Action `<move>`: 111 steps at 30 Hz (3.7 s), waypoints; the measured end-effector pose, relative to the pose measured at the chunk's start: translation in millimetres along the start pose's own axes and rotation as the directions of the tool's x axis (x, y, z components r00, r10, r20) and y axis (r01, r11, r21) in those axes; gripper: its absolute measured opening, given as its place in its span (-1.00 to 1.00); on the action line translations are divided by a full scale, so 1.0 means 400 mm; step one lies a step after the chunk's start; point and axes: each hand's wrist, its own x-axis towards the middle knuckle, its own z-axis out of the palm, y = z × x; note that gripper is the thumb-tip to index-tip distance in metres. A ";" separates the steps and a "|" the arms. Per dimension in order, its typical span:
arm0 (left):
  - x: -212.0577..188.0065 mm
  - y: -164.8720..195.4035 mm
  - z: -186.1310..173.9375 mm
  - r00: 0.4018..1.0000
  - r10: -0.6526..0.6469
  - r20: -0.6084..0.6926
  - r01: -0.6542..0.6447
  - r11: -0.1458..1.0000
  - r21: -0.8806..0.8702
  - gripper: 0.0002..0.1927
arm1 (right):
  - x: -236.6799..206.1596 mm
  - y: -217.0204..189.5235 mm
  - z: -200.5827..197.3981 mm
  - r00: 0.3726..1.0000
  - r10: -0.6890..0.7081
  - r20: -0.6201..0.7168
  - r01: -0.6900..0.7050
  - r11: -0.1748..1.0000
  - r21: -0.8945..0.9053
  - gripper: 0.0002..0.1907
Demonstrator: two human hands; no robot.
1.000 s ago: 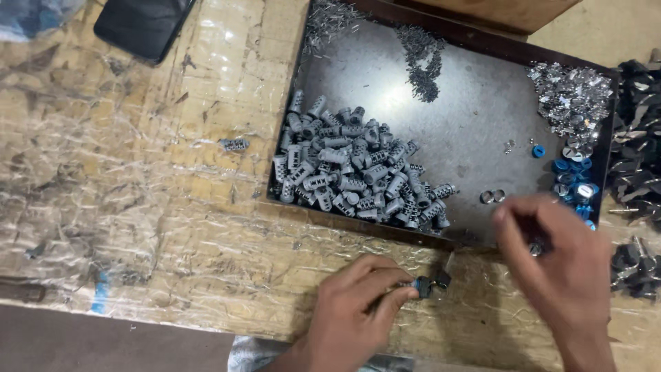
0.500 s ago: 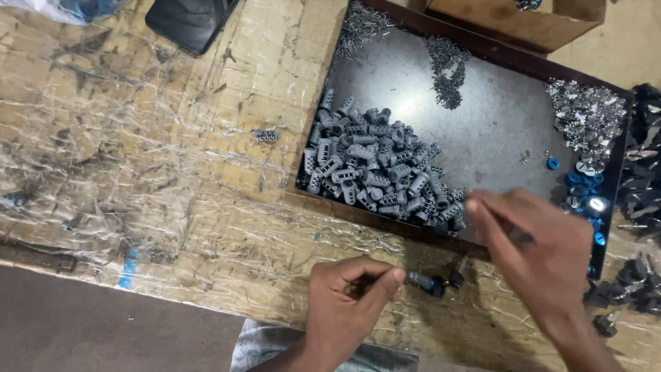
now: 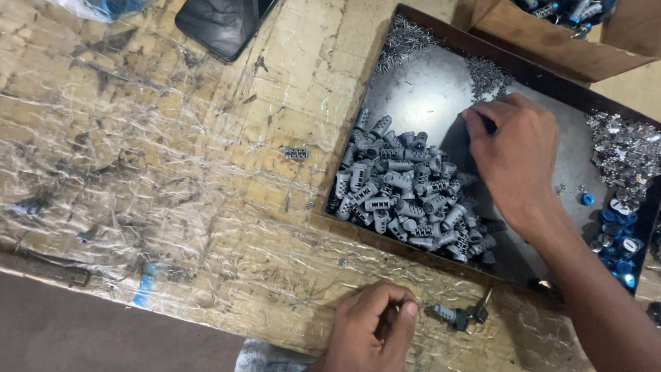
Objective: The person picks gray plastic anchor plugs and blue caps from a metal tray on the workbench, presses a cap into each plug by hand to assemble the units, and places the finished assemblies on the bench and into a cardboard box, occasionally setting metal parts aside.
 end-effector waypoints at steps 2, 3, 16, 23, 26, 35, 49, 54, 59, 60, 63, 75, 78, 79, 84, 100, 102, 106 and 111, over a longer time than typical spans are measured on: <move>-0.001 -0.002 0.001 0.999 -0.044 0.028 0.045 0.998 -0.033 -0.90 | 0.007 0.019 0.016 1.000 -0.004 0.015 0.004 1.000 -0.022 -0.88; -0.001 -0.005 0.001 0.999 -0.030 0.031 0.031 0.999 -0.033 -0.91 | 0.014 0.026 0.024 1.000 -0.005 0.023 0.005 0.999 -0.033 -0.87; 0.015 0.020 -0.024 0.963 -0.201 0.181 0.260 0.873 -0.412 -0.88 | -0.330 -0.133 -0.197 0.820 0.185 0.541 -0.565 0.414 0.714 -0.88; -0.035 0.087 -0.017 0.913 -0.126 0.388 0.294 0.863 -0.411 -0.84 | -0.630 -0.132 -0.110 0.747 0.206 0.632 -0.588 -0.240 0.773 -0.85; -0.046 0.098 -0.008 0.912 -0.143 0.385 0.290 0.888 -0.358 -0.84 | -0.657 -0.145 -0.112 0.727 0.220 0.650 -0.556 -0.367 0.746 -0.83; -0.069 0.115 0.019 0.961 -0.023 0.277 0.068 0.985 -0.156 -0.87 | -0.647 -0.161 -0.134 0.736 0.320 0.597 -0.568 -0.188 0.801 -0.86; 0.019 0.021 0.005 0.997 -0.001 0.082 0.006 0.998 -0.061 -0.90 | -0.111 -0.085 -0.191 0.977 0.102 0.188 -0.133 0.978 0.161 -0.78; 0.024 -0.045 -0.012 0.997 -0.077 0.001 0.076 0.996 0.052 -0.86 | 0.091 -0.019 -0.015 0.964 -0.257 0.074 0.230 0.938 0.258 -0.82; 0.032 -0.103 -0.004 0.981 0.188 -0.044 -0.183 0.978 0.100 -0.89 | 0.180 -0.021 0.046 0.846 -0.525 0.090 0.524 0.851 0.033 -0.53; 0.035 -0.115 0.003 0.989 0.142 -0.042 -0.138 0.987 0.086 -0.88 | 0.188 -0.023 0.045 0.841 -0.527 0.121 0.527 0.849 0.036 -0.54; 0.043 -0.140 0.018 0.993 0.119 -0.020 -0.118 0.991 0.068 -0.85 | 0.204 -0.019 0.037 0.816 -0.527 0.236 0.540 0.842 0.011 -0.58; 0.031 -0.088 0.005 0.987 -0.087 -0.138 0.068 0.988 -0.136 -0.90 | 0.117 -0.128 -0.125 0.888 -0.420 0.188 0.400 0.906 0.136 -0.86; 0.002 -0.074 0.013 0.982 -0.154 -0.111 0.106 0.930 -0.351 -0.88 | -0.174 -0.160 -0.195 0.986 -0.158 0.046 0.137 0.943 0.302 -0.90; -0.008 -0.070 0.016 0.986 -0.134 -0.101 0.083 0.913 -0.400 -0.87 | -0.278 -0.167 -0.187 0.955 0.047 0.294 -0.129 0.955 0.267 -0.90; -0.073 -0.035 0.060 0.936 -0.269 0.228 0.352 0.741 -0.572 -0.88 | -0.661 -0.210 -0.025 0.951 0.309 0.001 -0.305 0.938 0.163 -0.80; -0.122 0.011 0.098 0.922 -0.245 0.300 0.382 0.706 -0.597 -0.85 | -0.754 -0.274 -0.098 0.889 0.458 -0.009 -0.438 0.856 0.273 -0.85; -0.112 0.022 0.095 0.951 -0.219 0.219 0.297 0.848 -0.440 -0.87 | -0.725 -0.270 -0.117 0.829 0.552 -0.088 -0.500 0.803 0.325 -0.77; -0.072 0.046 0.065 0.958 0.153 0.243 -0.176 0.982 0.074 -0.88 | -0.660 -0.255 -0.148 0.957 0.273 -0.092 -0.222 0.901 0.372 -0.63; -0.022 0.045 0.008 0.891 -0.102 0.442 0.072 0.994 0.085 -0.87 | -0.665 -0.232 -0.119 0.981 0.173 -0.092 -0.123 0.908 0.400 -0.49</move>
